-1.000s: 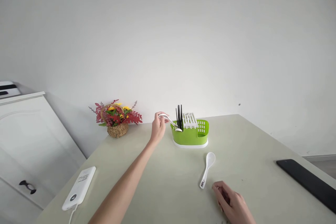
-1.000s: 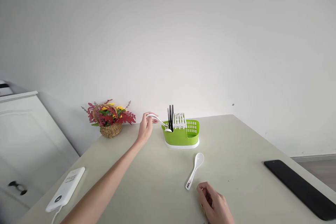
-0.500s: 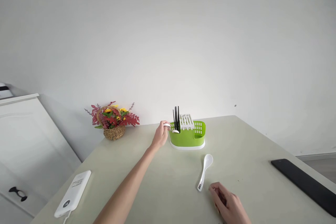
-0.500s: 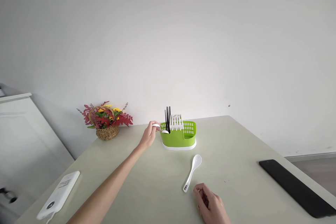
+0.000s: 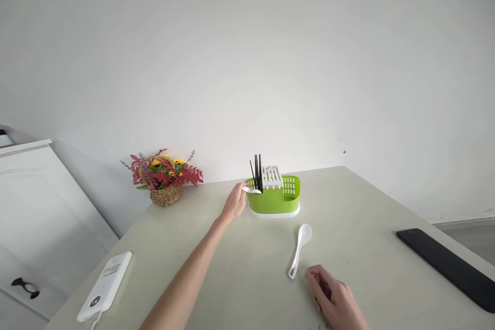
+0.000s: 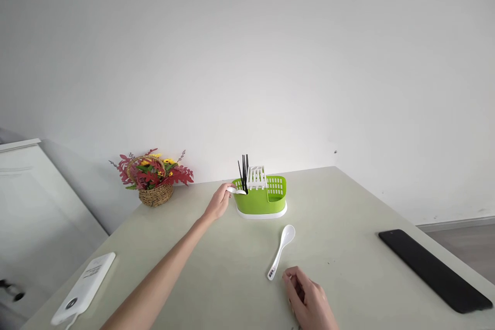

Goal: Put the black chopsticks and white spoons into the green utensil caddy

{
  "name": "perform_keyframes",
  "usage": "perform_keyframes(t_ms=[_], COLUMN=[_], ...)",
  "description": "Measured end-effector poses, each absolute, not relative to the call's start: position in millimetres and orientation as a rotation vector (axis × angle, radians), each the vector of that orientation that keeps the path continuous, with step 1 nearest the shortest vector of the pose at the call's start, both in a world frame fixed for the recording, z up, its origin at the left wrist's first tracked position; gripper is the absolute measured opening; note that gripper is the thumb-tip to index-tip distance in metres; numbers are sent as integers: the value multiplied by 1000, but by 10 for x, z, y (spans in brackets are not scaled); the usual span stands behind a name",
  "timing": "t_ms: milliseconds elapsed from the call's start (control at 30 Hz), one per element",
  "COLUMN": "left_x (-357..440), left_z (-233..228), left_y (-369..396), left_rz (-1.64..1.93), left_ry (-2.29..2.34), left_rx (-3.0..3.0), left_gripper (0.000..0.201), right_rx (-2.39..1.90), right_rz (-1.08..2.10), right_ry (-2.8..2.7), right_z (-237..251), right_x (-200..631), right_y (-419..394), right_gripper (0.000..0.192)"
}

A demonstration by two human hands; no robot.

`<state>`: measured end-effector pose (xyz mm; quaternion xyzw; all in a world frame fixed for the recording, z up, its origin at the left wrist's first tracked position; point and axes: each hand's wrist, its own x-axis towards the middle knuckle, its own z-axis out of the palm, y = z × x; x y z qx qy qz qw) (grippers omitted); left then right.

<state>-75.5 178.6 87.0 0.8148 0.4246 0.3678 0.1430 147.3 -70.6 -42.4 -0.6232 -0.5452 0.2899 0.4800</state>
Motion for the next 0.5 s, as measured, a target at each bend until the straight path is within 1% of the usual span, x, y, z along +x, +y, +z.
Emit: perform_keyframes(t_ms=[167,267,400,467,500], left_x=[-724,-683,-585,-518,-479], left_z=[796,790,725,643,591], left_y=[1750,1640,1318,1104,999], left_rz=[1223,1421,1676,1569,1410], left_ry=[1258,1309,1309,1179,1081], left_rx=[2346,2298,2261,2416,2537], left_gripper=[30,29,24,19,18], right_rx=[-1505,-1498,-1481,-1468,-1462], right_rz=[725,745,688,676,690], right_ry=[-1333,-1342,-1303,-1297,-1314], right_z=[-420,-431,-414,-390,-378], right_x=[1481,1483,1480,1495,1509], right_y=[-707,-706,-703,-696,-691], right_gripper=[49,48,49,50,50])
